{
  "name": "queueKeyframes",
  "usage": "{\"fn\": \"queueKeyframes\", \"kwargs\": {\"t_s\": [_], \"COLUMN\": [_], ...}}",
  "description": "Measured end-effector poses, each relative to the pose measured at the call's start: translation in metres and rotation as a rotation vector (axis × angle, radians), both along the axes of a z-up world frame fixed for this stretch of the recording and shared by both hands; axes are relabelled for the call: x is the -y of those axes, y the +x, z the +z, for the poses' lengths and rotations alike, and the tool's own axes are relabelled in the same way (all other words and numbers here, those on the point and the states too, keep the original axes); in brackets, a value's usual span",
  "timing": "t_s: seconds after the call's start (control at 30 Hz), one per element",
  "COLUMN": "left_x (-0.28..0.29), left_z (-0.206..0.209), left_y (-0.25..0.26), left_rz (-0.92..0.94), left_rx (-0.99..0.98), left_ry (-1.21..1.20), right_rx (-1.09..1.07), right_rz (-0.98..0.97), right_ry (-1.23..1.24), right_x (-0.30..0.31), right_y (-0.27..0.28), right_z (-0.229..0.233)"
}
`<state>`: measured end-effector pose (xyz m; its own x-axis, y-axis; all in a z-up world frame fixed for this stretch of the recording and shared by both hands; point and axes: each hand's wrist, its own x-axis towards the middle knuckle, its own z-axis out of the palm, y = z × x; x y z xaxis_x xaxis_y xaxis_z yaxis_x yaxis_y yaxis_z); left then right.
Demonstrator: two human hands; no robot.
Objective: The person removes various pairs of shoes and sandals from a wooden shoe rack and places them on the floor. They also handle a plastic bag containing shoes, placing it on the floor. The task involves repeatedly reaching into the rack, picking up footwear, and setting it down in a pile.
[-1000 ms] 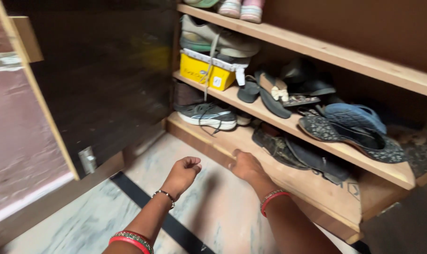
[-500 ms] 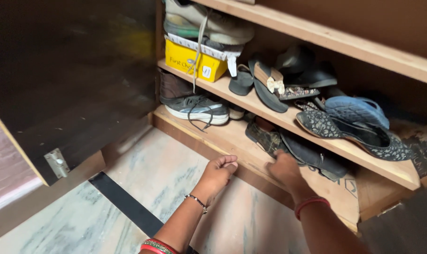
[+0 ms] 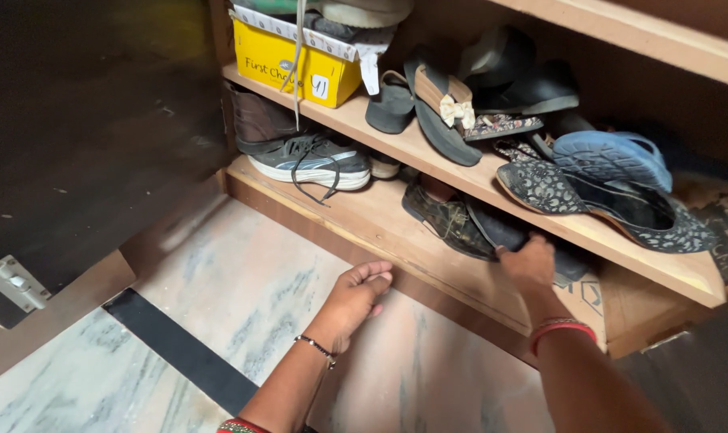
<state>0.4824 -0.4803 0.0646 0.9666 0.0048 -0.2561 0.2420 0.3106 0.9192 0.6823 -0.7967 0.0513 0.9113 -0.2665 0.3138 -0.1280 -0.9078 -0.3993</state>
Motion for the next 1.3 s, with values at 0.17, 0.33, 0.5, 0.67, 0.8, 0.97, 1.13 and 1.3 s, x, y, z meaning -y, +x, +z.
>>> {"fn": "queueKeyframes", "kwargs": {"t_s": [0.17, 0.33, 0.5, 0.67, 0.8, 0.97, 1.13, 1.3], "left_x": [0.014, 0.030, 0.033, 0.026, 0.020, 0.016, 0.009, -0.003], "left_z": [0.011, 0.015, 0.007, 0.001, -0.001, -0.001, 0.005, 0.010], "left_y": [0.009, 0.013, 0.008, 0.004, 0.002, -0.001, -0.003, -0.006], "left_rz": [-0.049, -0.095, -0.124, -0.115, -0.108, -0.105, -0.094, -0.070], "left_rx": [0.068, 0.044, -0.003, -0.055, -0.078, -0.090, -0.089, -0.076], "left_ry": [-0.063, -0.127, -0.126, -0.140, -0.143, -0.132, -0.116, -0.115], "right_rx": [-0.200, -0.330, -0.398, -0.588, -0.424, -0.492, -0.479, -0.400], "right_rz": [-0.084, -0.037, -0.001, -0.018, 0.020, -0.081, -0.139, -0.147], "right_ry": [-0.051, -0.215, -0.017, -0.079, -0.172, -0.152, 0.043, 0.274], "right_x": [0.031, 0.066, 0.091, 0.110, 0.128, 0.115, 0.088, 0.067], "right_y": [0.024, 0.053, 0.069, 0.082, 0.094, 0.083, 0.056, 0.033], "right_z": [0.002, -0.003, -0.012, -0.025, -0.042, -0.035, -0.014, 0.006]}}
